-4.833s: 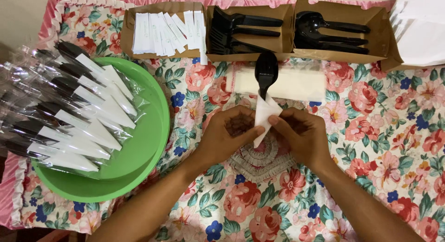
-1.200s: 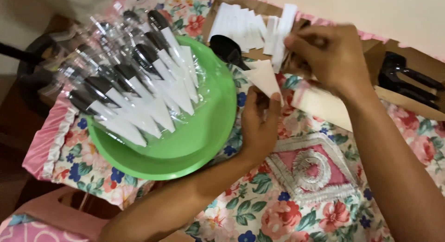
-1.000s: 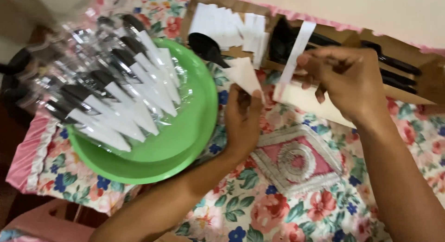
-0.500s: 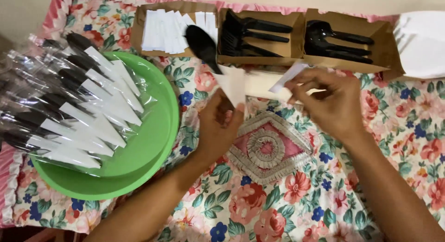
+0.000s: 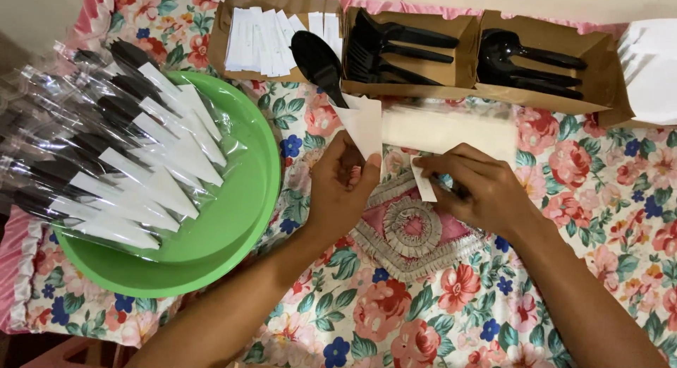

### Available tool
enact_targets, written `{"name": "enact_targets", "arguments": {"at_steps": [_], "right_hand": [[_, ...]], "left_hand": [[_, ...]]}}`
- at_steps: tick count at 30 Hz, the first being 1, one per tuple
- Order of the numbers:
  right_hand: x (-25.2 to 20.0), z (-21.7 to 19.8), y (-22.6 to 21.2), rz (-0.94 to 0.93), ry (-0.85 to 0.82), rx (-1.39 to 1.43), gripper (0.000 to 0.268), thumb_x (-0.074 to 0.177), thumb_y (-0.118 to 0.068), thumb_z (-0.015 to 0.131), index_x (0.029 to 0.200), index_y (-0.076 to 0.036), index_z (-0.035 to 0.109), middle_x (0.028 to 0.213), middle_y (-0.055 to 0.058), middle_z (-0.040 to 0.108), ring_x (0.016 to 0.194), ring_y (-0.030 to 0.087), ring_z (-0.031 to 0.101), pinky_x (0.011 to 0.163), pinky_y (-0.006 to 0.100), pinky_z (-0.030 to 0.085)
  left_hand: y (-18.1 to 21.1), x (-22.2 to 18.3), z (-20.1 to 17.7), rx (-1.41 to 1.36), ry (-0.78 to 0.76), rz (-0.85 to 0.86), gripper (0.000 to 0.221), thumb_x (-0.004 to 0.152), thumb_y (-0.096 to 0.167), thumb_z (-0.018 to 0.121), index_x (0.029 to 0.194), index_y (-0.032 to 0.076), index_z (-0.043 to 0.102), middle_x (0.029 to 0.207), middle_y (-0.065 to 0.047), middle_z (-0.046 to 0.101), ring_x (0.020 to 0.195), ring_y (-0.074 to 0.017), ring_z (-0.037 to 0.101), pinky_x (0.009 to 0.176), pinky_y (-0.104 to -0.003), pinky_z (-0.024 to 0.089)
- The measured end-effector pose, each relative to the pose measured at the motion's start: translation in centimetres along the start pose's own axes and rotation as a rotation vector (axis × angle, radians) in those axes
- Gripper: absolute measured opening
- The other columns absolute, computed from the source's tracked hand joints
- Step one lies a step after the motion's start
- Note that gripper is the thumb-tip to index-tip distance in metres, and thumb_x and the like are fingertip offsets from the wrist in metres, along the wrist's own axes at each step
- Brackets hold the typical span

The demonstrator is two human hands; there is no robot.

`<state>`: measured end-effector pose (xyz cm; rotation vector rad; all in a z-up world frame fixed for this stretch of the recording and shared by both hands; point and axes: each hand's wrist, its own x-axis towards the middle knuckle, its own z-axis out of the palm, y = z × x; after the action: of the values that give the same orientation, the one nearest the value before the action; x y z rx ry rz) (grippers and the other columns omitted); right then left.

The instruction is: Wrapping plastic spoons in napkins and securing them with paper bands

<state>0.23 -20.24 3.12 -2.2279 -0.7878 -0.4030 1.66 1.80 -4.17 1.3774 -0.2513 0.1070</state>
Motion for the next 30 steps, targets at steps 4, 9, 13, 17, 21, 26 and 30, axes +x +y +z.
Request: {"name": "enact_targets", "arguments": {"at_steps": [4,9,13,17,21,26,30], "right_hand": [[-0.3,0.2,0.2,-0.066,0.009,-0.048,0.020,0.084,0.005,0.075,0.102,-0.002,0.074,0.082,0.013,0.073,0.077,0.031,0.068,0.067,0.036,0.057],[-0.4,0.2,0.3,-0.054,-0.005,-0.053,0.020,0.083,0.006,0.073,0.102,0.000,0.072,0.082,0.016,0.072,0.080,0.035,0.069,0.069,0.040,0.057],[-0.3,0.1,0.2,-0.044,-0.024,-0.085,0.020,0.083,0.004,0.071,0.102,-0.003,0.072,0.085,0.013,0.072,0.080,0.031,0.067,0.070,0.037,0.057],[-0.1,0.1,-0.3,-0.041,-0.098,-0.156,0.023,0.080,0.001,0.071,0.103,-0.003,0.070,0.090,0.013,0.072,0.081,0.033,0.066,0.070,0.040,0.057],[-0.5,0.2,-0.1,-0.017,-0.141,-0.143,0.026,0.079,-0.002,0.071,0.105,-0.002,0.068,0.091,0.014,0.069,0.082,0.034,0.066,0.068,0.043,0.056],[-4.3,1.4,3.3,0.376,0.078,0.254,0.009,0.088,-0.003,0.074,0.093,-0.004,0.067,0.071,0.011,0.068,0.057,0.020,0.059,0.055,0.032,0.049],[-2.0,-0.4,1.6,0.424,0.274,0.432,0.007,0.102,-0.008,0.064,0.104,-0.001,0.065,0.088,0.015,0.073,0.062,0.015,0.059,0.054,0.025,0.048]], "left_hand": [[0.5,0.0,0.2,0.000,0.001,-0.002,0.017,0.100,0.009,0.066,0.115,0.002,0.062,0.091,-0.015,0.070,0.092,-0.0145,0.062,0.080,-0.038,0.055],[0.6,-0.1,0.5,-0.027,0.008,-0.019,0.020,0.099,0.009,0.067,0.117,0.002,0.062,0.093,-0.013,0.070,0.094,-0.0134,0.061,0.083,-0.038,0.055],[0.3,0.1,0.2,0.000,-0.017,-0.020,0.021,0.100,0.011,0.067,0.118,0.002,0.063,0.091,-0.014,0.070,0.091,-0.0135,0.063,0.081,-0.038,0.055],[1.3,0.1,0.4,0.019,-0.025,-0.022,0.021,0.099,0.011,0.067,0.116,0.000,0.063,0.088,-0.014,0.069,0.088,-0.0137,0.059,0.078,-0.038,0.054],[1.5,0.2,0.4,0.026,-0.026,-0.015,0.022,0.099,0.014,0.069,0.116,0.001,0.064,0.085,-0.014,0.069,0.083,-0.0135,0.062,0.075,-0.035,0.055],[4.1,0.6,1.1,0.142,-0.088,0.010,0.013,0.095,0.013,0.070,0.097,0.001,0.064,0.072,-0.012,0.065,0.070,-0.0138,0.059,0.063,-0.031,0.051],[4.6,0.7,1.4,0.173,-0.209,0.003,0.015,0.091,0.014,0.072,0.089,0.002,0.063,0.065,-0.014,0.062,0.064,-0.0164,0.057,0.058,-0.032,0.049]]}}
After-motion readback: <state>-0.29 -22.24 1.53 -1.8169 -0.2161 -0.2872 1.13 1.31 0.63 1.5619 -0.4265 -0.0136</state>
